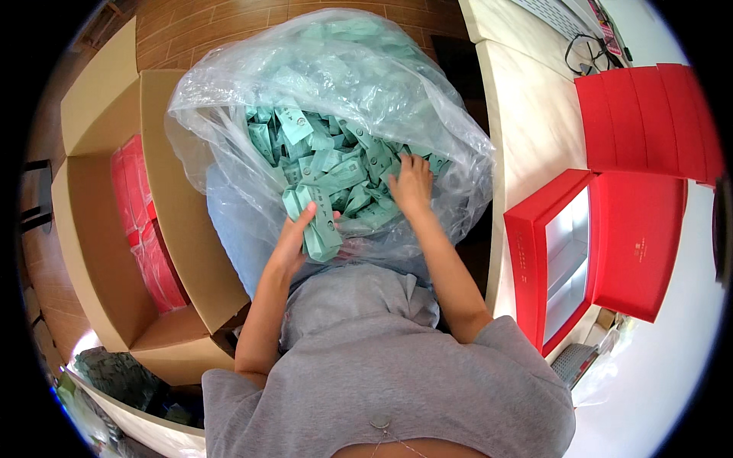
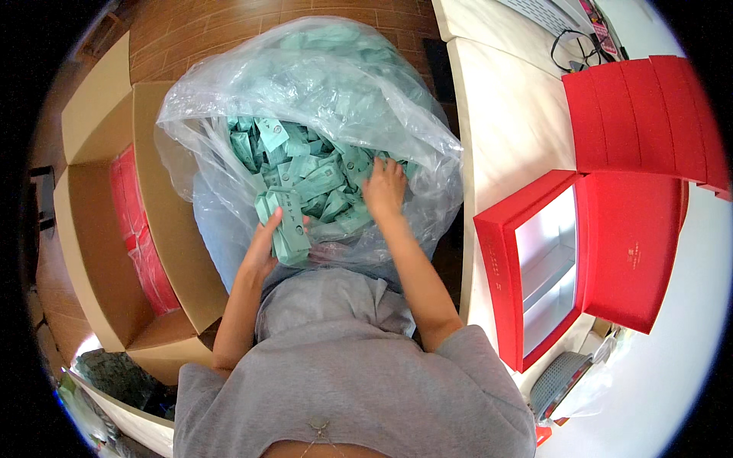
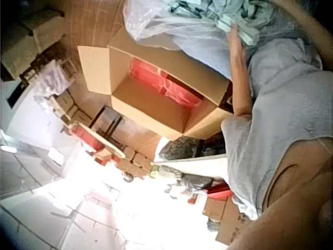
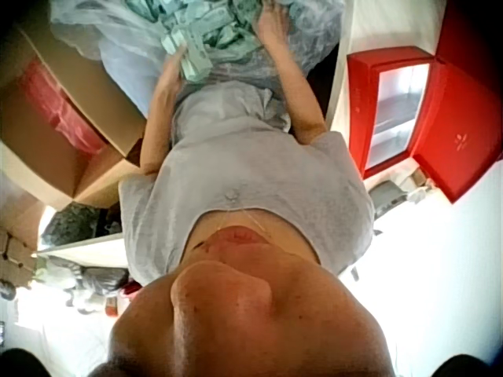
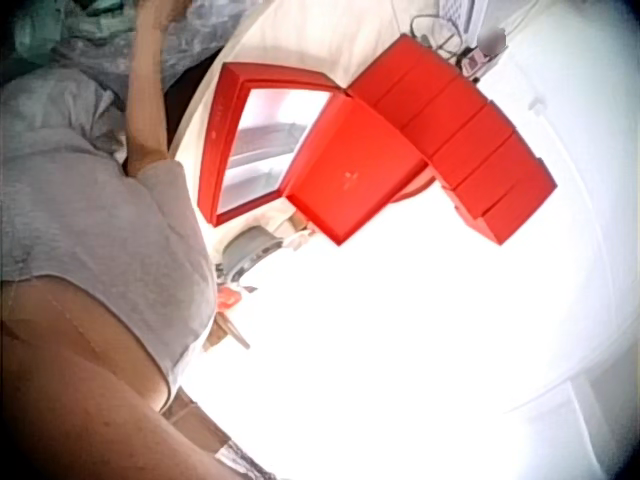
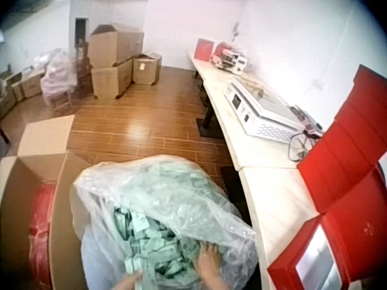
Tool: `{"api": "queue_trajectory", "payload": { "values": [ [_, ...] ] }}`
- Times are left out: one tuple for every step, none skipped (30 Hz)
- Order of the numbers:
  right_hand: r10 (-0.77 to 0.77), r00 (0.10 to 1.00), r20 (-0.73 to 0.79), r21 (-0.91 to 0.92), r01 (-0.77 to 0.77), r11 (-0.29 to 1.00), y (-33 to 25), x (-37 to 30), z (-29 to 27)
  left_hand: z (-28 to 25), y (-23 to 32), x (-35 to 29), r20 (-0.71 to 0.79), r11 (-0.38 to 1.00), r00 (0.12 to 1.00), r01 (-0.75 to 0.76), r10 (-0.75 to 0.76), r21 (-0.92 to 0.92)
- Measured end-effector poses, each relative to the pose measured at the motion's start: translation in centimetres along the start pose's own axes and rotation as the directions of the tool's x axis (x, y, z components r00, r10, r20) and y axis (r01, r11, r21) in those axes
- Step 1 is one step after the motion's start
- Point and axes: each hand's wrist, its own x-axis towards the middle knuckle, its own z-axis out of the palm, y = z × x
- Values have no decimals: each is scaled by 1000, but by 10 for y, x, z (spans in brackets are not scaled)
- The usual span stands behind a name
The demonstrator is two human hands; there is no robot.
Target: The person repeatedly picks small light-green packets from a large plastic bag and places them into a red box with internal dividers. They arrange the packets neatly in rows, close the box, and then repeat the process with another red box.
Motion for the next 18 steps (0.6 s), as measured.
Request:
{"api": "queue_trajectory", "payload": {
  "values": [
    [36, 996, 77, -98, -29, 995, 17, -1, 9, -1, 0, 2, -33, 1000, 999, -1, 0, -12],
    [-16, 995, 99, -69, 23, 997, 25, -2, 12, -1, 0, 3, -67, 1000, 998, -2, 0, -25],
    [-68, 990, 120, -39, 74, 997, 33, -4, 15, -1, 1, 4, -83, 999, 997, -12, 10, -32],
    [-123, 982, 141, -3, 125, 992, 32, -3, 12, -2, 2, 5, -103, 999, 994, -24, 20, -36],
    [-120, 986, 118, 153, 102, 983, 31, -1, 9, -2, 3, 6, -123, 999, 992, -35, 30, -41],
    [-114, 989, 96, 306, 79, 949, 30, 2, 6, -1, 5, 6, -120, 997, 991, -59, 53, -46],
    [-102, 992, 76, 456, 56, 888, 25, 3, 1, 0, 7, 6, -122, 996, 990, -74, 68, -41],
    [-111, 983, 145, 485, 27, 874, 20, 4, -2, 1, 9, 7, -124, 995, 989, -88, 83, -37],
    [-122, 969, 213, 512, -4, 859, 14, 4, -3, 2, 10, 8, -126, 994, 987, -103, 98, -32],
    [-129, 953, 274, 533, -39, 845, 11, 4, -5, 1, 9, 10, -120, 993, 987, -112, 107, -35],
    [-205, 957, 203, 408, 108, 907, 11, 1, 0, -1, 8, 13, -115, 992, 987, -122, 117, -38],
    [-290, 946, 144, 262, 246, 933, 12, -3, 8, -2, 7, 14, -110, 990, 986, -132, 127, -42],
    [-384, 918, 102, 106, 374, 921, 12, -4, 13, 0, 9, 13, -114, 991, 986, -128, 123, -35],
    [-301, 930, 211, 58, 296, 954, 14, -5, 15, 3, 13, 10, -120, 992, 986, -124, 120, -29],
    [-209, 926, 314, 0, 220, 975, 18, -5, 16, 6, 14, 9, -125, 992, 985, -121, 117, -23],
    [-116, 905, 409, -60, 154, 986, 17, -4, 15, 6, 15, 7, -130, 990, 983, -136, 132, -23],
    [-102, 910, 403, -28, 124, 992, 17, -4, 13, 6, 15, 6, -134, 988, 980, -151, 147, -23],
    [-87, 914, 397, 4, 93, 996, 18, -6, 10, 5, 15, 5, -137, 986, 977, -165, 161, -23]
  ]
}}
